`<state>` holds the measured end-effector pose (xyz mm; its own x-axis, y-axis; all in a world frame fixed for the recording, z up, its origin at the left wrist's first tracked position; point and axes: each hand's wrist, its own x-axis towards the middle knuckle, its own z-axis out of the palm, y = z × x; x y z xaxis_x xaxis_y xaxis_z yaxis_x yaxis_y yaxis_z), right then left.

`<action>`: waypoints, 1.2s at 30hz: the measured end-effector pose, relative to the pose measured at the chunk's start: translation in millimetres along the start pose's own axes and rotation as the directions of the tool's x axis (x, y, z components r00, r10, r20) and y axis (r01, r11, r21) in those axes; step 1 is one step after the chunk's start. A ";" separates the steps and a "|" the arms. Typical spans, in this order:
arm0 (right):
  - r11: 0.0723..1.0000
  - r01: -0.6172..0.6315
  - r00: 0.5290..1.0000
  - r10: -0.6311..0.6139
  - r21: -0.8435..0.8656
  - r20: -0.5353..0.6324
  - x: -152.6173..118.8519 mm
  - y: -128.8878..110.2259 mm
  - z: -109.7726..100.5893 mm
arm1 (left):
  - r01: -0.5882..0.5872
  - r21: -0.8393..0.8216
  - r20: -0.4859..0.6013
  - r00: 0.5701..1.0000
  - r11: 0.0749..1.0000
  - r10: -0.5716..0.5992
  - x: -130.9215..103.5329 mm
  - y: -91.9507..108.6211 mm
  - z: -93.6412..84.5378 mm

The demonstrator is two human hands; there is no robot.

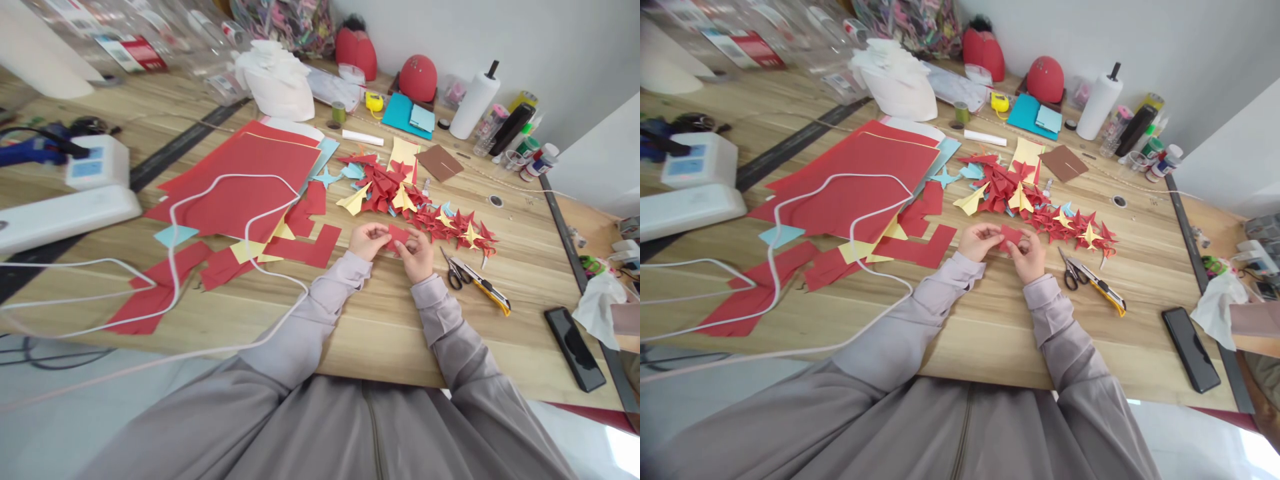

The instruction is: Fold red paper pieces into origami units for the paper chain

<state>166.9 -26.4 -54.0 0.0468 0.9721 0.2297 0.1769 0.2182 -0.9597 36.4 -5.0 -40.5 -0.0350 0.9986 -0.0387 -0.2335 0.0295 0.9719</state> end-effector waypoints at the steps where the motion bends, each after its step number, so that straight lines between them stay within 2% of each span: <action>1: 1.000 0.001 1.000 -0.001 0.004 -0.001 0.2 -0.1 0.0 | -0.001 -0.011 0.006 1.000 1.000 0.001 -0.1 0.1 0.2; 6: 0.998 0.063 0.998 -0.063 0.007 -0.002 0.4 0.8 -0.1 | 0.019 -0.067 0.025 1.000 0.998 -0.018 0.0 0.8 1.0; 10: 0.995 0.098 0.994 -0.097 -0.021 0.043 0.4 3.9 -2.2 | 0.035 -0.110 0.014 0.999 0.993 -0.033 1.0 -0.8 0.2; 16: 0.994 0.108 0.993 -0.107 -0.013 0.038 -0.1 4.4 -3.0 | 0.160 -0.231 0.058 0.987 0.960 -0.150 2.3 -3.3 0.9; 24: 0.996 0.075 0.996 -0.072 -0.044 0.060 -2.0 7.7 -0.9 | 0.138 -0.226 0.077 0.989 0.964 -0.123 5.0 -7.7 -1.5; 31: 0.987 0.107 0.993 -0.101 -0.116 0.052 -1.5 6.1 -2.3 | 0.053 -0.143 0.104 0.994 0.988 -0.038 3.1 -6.0 -1.2; 34: 0.992 0.086 0.995 -0.082 -0.087 0.053 -1.6 2.7 -2.9 | 0.056 -0.150 0.095 0.995 0.987 -0.042 2.4 -5.1 -1.1; 36: 0.998 0.064 0.993 -0.061 -0.022 0.099 -1.6 -0.3 -3.4 | 0.057 -0.164 0.087 0.995 0.985 -0.043 2.9 -5.5 -1.7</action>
<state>170.1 -28.4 -53.5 -0.0614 0.9607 0.2707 0.2014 0.2776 -0.9394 36.0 -2.4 -46.3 0.0595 0.9964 -0.0599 -0.3916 0.0785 0.9168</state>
